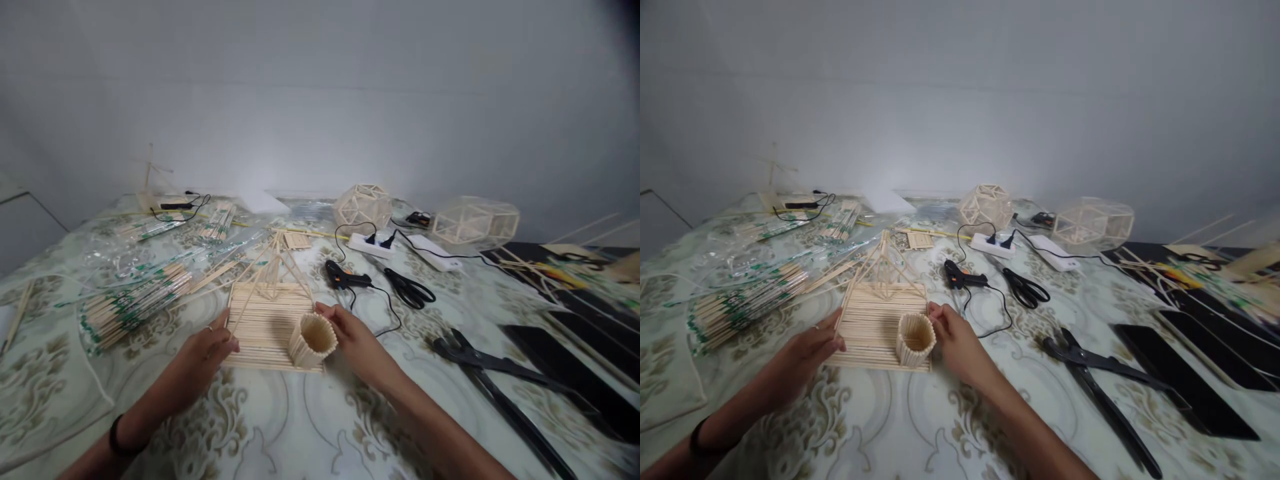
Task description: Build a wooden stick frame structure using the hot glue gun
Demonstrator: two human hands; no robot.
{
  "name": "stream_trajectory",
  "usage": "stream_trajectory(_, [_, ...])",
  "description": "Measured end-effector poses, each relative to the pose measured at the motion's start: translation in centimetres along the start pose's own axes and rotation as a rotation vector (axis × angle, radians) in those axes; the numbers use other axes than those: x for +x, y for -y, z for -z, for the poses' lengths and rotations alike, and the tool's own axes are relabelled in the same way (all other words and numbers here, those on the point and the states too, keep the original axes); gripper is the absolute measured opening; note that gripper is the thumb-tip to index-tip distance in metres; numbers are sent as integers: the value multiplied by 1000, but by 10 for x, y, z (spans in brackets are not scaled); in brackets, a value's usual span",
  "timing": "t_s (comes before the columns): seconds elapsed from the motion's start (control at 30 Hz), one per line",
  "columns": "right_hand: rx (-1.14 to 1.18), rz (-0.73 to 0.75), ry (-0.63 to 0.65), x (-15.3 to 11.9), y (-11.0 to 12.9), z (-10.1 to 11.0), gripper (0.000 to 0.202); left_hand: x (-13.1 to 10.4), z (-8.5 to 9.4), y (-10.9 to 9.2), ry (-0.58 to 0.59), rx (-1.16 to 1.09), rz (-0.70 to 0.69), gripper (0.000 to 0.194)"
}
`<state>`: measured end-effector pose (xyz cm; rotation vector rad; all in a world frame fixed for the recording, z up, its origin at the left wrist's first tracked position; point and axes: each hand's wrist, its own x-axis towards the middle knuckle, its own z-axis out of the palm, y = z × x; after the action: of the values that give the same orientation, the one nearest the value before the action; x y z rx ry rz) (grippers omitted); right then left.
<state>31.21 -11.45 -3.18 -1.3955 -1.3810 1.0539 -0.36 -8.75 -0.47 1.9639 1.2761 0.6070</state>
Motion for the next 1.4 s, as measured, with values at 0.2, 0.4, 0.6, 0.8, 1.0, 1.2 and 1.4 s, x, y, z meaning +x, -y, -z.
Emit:
stream_trajectory(0.2, [-93,104,-20,37,-5,-3,24,28,5,9,14,31,-3,39])
stream_trajectory(0.4, [-317,146,-78,54,4,17,22,41,25,7,-128,27,-62,36])
stream_trajectory(0.6, [-534,106,-117,35,13,55,16,31,42,-2,-180,4,-45,43])
stream_trajectory(0.8, [-666,63,-112,20,12,56,14,17,25,-23,-29,-134,-55,44])
stream_trajectory(1.0, [-826,35,-172,39,-4,38,20,14,-5,-54,226,-467,67,31])
stream_trajectory(1.2, [-901,94,-139,39,-12,28,19,7,-20,-47,256,-683,162,27])
stream_trajectory(1.4, [-875,172,-150,42,0,70,26,11,-19,-28,143,-470,46,28])
